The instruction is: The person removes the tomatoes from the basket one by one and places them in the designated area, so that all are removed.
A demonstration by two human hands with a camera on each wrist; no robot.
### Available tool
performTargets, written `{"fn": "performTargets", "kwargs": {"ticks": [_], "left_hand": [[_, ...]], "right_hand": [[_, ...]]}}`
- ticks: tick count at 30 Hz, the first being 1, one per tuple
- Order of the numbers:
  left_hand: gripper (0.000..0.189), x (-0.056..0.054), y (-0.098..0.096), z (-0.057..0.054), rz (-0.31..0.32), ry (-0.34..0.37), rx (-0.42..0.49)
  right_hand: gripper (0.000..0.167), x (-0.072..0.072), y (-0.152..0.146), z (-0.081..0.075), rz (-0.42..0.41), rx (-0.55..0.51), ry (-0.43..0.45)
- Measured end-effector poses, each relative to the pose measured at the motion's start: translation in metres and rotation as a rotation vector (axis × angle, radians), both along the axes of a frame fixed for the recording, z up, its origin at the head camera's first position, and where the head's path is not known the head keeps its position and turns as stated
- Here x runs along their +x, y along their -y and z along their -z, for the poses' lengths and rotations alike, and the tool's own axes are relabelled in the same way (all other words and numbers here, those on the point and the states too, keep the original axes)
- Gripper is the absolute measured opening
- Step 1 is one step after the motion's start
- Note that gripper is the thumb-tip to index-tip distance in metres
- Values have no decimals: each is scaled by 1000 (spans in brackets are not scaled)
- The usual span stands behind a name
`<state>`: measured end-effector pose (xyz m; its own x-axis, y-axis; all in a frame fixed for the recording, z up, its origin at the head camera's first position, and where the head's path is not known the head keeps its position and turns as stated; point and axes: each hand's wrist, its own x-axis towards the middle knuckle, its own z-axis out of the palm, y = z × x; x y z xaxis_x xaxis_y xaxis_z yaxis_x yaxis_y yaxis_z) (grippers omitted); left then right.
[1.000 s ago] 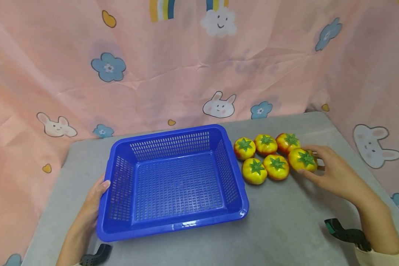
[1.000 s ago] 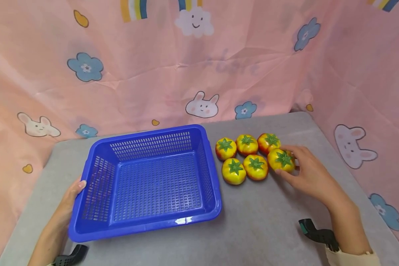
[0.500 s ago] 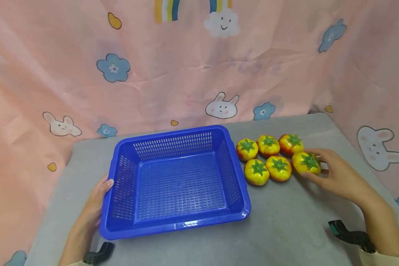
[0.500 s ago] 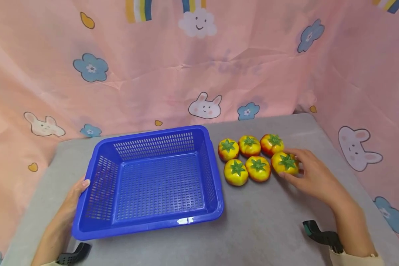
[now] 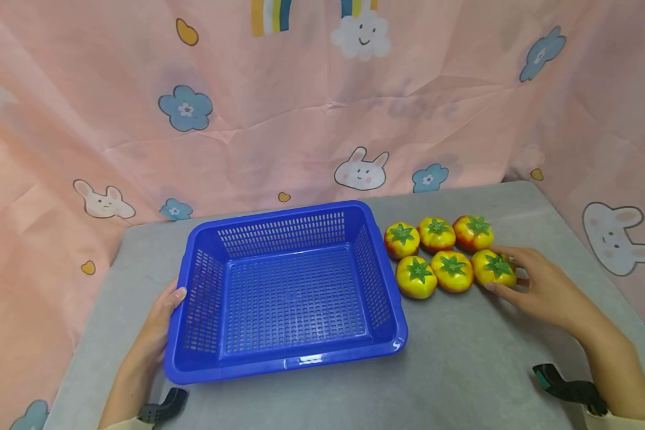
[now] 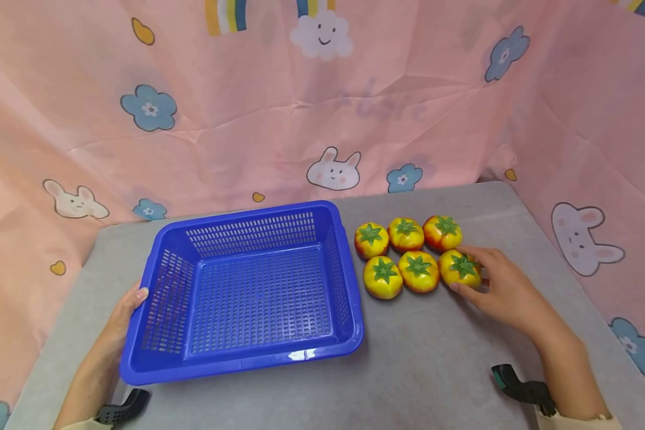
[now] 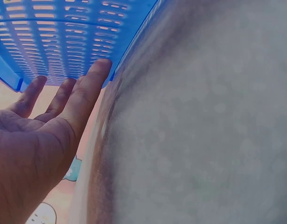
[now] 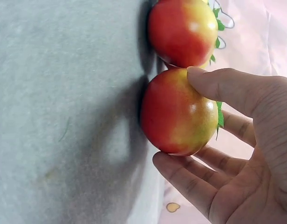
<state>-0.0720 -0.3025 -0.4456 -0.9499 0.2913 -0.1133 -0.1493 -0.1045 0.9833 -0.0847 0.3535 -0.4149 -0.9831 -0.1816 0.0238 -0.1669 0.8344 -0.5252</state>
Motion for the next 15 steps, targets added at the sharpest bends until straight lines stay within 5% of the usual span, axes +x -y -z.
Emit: {"fn": "performTargets", "kwargs": {"ticks": [15], "left_hand": [[44, -1, 0, 0, 12, 3, 44]], "right_hand": [[73, 0, -3, 1, -6, 0, -5]]}}
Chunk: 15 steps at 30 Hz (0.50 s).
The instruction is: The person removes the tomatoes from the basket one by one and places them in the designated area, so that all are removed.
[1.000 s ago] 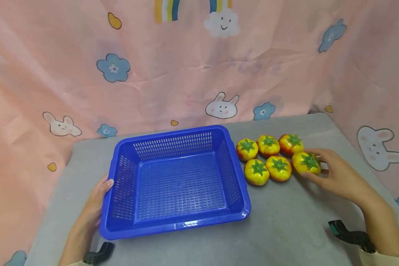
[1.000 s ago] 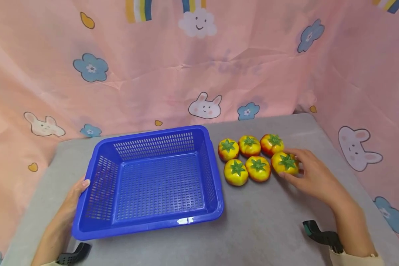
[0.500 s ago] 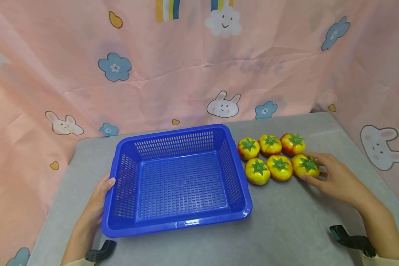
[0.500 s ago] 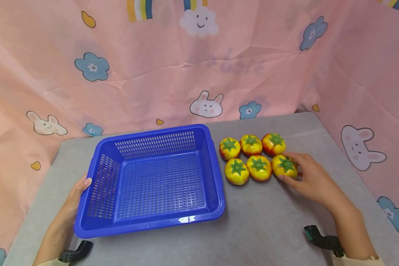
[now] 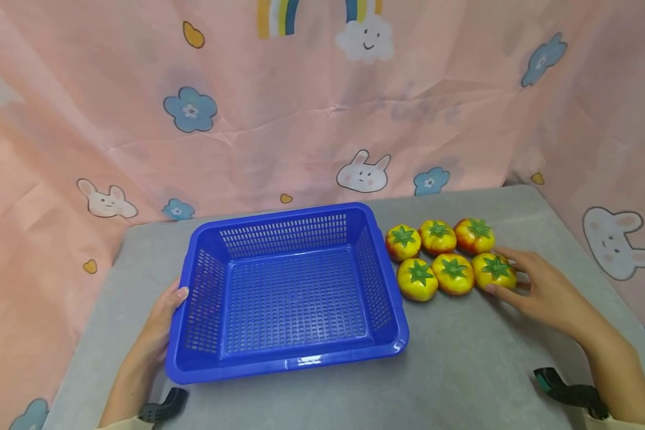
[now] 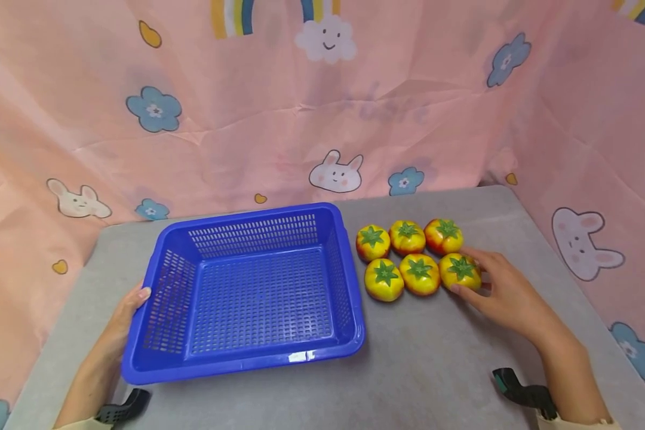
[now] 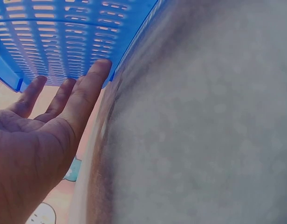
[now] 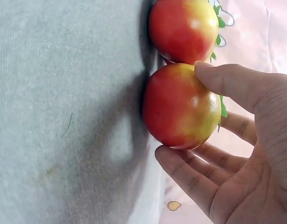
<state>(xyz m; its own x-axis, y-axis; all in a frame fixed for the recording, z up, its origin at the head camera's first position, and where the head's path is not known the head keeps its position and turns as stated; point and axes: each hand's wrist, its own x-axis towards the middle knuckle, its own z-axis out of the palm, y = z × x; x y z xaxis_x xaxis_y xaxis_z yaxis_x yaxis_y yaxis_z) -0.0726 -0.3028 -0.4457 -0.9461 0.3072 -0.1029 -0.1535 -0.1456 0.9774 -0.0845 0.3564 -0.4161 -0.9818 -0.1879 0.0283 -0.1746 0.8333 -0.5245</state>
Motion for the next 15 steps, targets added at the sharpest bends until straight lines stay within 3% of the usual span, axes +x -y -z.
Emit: {"fn": "performTargets", "kwargs": {"ticks": [7, 15], "left_hand": [[60, -1, -1, -1, -1, 6, -55], [53, -1, -1, 0, -20, 4, -64]], "right_hand": [[73, 2, -5, 0, -3, -1, 45], [71, 2, -7, -7, 2, 5, 47]]}}
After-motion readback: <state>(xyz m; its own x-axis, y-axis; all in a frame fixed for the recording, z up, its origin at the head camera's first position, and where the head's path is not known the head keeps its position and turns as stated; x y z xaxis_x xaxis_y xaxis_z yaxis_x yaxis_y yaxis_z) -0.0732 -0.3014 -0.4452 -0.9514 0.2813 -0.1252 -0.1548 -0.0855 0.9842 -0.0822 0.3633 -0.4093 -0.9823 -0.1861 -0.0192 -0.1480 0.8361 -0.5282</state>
